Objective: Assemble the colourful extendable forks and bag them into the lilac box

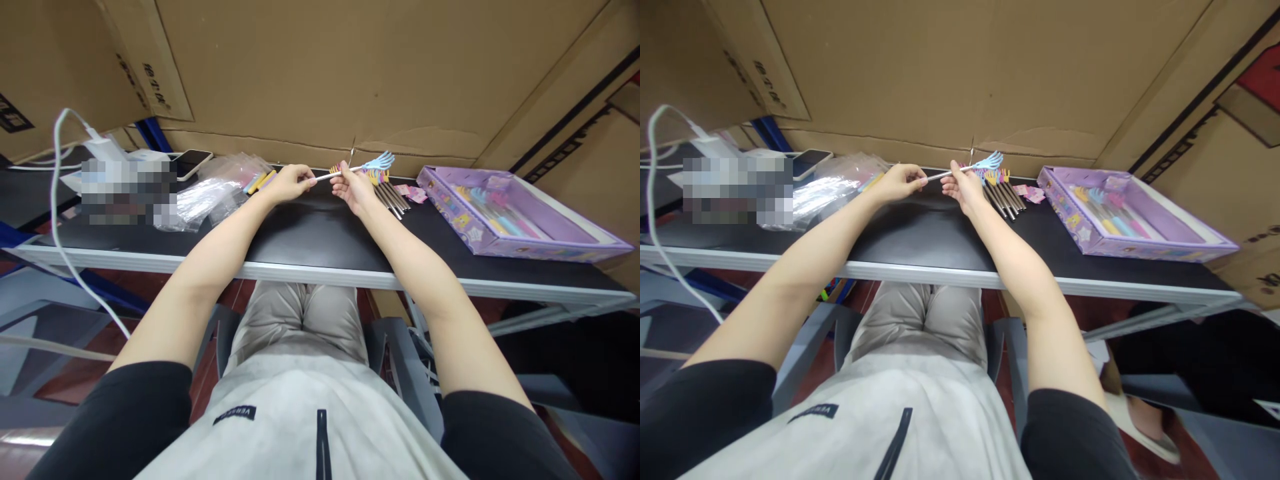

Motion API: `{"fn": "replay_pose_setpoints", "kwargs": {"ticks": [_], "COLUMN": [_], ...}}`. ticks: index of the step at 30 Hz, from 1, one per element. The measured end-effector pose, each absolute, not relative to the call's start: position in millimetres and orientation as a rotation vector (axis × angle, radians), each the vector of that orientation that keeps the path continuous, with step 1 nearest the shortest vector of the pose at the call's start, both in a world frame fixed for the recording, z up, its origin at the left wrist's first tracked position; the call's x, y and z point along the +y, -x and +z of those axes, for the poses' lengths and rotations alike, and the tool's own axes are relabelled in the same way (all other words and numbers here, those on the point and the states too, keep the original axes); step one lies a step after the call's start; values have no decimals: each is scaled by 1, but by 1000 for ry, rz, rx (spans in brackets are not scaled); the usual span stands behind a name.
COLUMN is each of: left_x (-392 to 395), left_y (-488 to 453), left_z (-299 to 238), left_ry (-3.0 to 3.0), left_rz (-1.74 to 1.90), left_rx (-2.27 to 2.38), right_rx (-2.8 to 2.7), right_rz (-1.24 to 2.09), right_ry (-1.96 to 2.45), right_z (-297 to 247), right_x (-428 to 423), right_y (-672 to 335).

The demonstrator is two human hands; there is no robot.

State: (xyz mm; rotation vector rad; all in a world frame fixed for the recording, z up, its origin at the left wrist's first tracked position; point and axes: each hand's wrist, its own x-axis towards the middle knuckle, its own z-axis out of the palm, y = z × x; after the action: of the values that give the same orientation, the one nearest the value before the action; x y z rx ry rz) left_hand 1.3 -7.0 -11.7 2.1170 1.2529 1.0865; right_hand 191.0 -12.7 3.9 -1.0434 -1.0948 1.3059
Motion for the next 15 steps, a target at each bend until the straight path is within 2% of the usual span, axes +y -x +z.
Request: {"fn": "replay_pose_setpoints", "kwargs": {"ticks": [15], "left_x": [13], "left_y": [23], "left_z": [-19], "left_ry": [-2343], "left_rz": [1017], "left_rx": [1490], "right_rx": [-947], "right_rz": [1141], "right_ry": [1063], "right_z": [17], "right_x": [-1], "right_y": [-214]}}
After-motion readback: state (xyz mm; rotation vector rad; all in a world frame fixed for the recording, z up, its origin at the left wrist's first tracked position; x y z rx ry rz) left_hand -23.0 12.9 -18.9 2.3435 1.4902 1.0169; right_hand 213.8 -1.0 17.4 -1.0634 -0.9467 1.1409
